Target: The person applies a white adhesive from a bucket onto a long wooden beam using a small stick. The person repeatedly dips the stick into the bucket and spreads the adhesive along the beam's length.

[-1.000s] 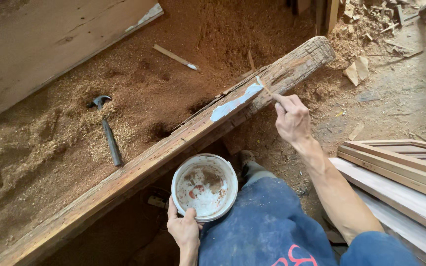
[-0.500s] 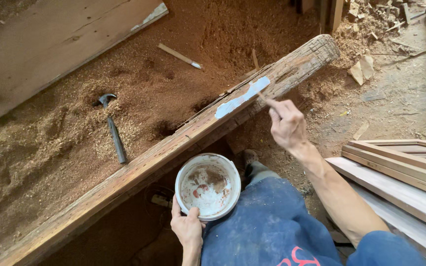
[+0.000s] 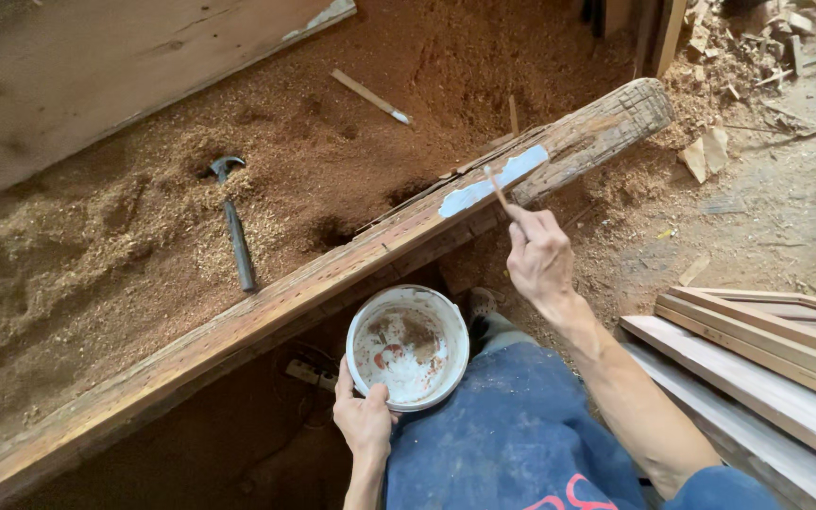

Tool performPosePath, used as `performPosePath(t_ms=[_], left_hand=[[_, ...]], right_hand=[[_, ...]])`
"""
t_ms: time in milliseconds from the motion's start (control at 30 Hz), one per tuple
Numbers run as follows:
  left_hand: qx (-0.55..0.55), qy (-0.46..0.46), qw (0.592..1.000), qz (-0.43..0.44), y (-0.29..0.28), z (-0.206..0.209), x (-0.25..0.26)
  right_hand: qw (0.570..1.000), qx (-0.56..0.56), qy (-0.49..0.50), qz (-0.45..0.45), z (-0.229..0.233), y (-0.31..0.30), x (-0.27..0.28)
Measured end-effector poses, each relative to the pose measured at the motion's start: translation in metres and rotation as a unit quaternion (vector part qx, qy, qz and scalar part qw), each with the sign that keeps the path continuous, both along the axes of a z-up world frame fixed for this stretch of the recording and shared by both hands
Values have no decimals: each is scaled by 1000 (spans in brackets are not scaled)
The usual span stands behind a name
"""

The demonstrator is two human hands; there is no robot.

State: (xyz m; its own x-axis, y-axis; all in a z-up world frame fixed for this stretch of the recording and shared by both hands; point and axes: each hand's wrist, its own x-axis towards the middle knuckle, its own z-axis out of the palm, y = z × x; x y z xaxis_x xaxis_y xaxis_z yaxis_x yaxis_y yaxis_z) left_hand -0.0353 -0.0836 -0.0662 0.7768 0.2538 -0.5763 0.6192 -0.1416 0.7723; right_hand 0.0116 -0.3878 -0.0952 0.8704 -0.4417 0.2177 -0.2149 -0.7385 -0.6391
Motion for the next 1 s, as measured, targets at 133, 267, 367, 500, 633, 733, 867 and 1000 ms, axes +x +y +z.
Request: performPosePath(t_ms=[133,267,367,500,633,733,867,1000], left_hand=[[-10,29,1000,7,3,3,3],[20,4,1000,-9,7,4,4],[4,37,999,1,10,2,6],[6,11,1000,-3,11,-2,6],[14,4,1000,-10,7,-4,6],[15,16,1000,-9,6,-2,6],[5,31,999,2,6,3,6],[9,16,1000,1,-1,7,7]], right_hand=[[998,32,39,32,-11,-2,-3],[996,-91,17,-5,-18,-43,1],[987,-147,58,-26,-14,-72,6],[987,-140,58,-56,-5,-63,5],[990,-119,-38,60,-9,-30,3],[994,-111,21,-10,-13,-42,4],[988,-106,55,-99,-17,-75,4],[995,-58,41,-70,-19,-62,7]])
